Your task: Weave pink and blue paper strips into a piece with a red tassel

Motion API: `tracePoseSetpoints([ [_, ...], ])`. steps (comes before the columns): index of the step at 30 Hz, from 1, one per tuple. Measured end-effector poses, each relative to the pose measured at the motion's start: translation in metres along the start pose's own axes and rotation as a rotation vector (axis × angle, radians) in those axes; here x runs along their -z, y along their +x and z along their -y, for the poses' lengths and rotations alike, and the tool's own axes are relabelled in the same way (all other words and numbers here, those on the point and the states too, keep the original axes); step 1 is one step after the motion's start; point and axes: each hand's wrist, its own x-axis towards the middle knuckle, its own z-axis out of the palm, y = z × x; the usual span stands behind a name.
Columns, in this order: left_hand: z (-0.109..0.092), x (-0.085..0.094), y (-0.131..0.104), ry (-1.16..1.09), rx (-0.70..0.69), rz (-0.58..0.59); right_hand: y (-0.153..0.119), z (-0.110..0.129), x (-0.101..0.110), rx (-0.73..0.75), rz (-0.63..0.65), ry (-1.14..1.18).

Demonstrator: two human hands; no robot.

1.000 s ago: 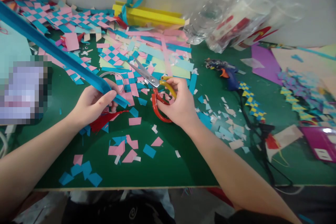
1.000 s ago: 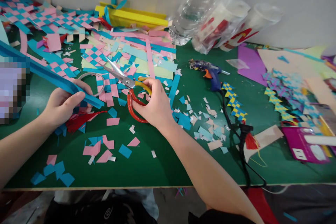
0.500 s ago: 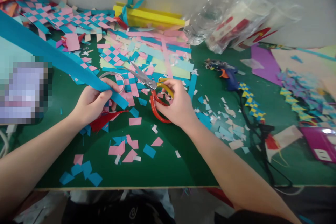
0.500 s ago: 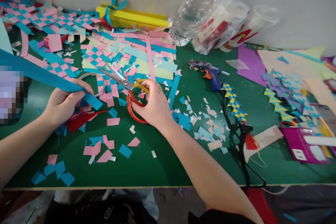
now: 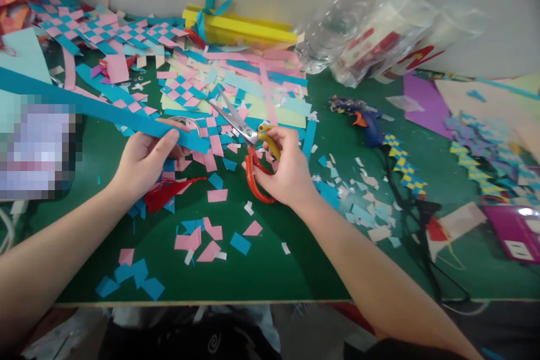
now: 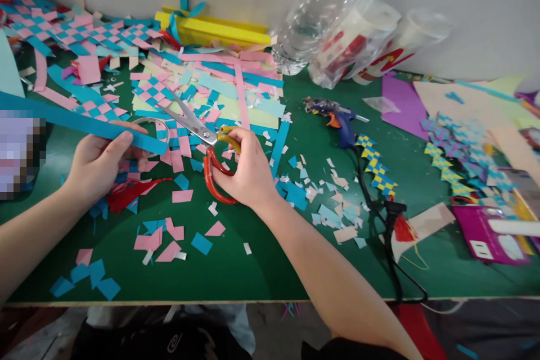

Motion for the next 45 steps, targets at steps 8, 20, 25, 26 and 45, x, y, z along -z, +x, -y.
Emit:
tracePoseSetpoints([
  [8,0.004,0.002,0.001,0.042,0.045,-0.07,0.001,0.006,0.003,-0.033,0.034,-0.077],
  [20,0.0,-0.001,0.0,-0.067,-0.021,0.07,0.001,0.011,0.004,-0.092,0.093,-0.106],
  [25,0.002,0.0,-0.001,0.014,-0.05,0.097,0.001,0.01,0.004,-0.071,0.104,-0.13],
  [26,0.001,0.0,-0.002,0.046,-0.039,0.097,0.001,0.01,0.004,-0.066,0.105,-0.136],
  [45,-0.001,-0.001,-0.006,0.086,0.025,0.123,0.003,0.015,0.004,-0.064,0.13,-0.139],
])
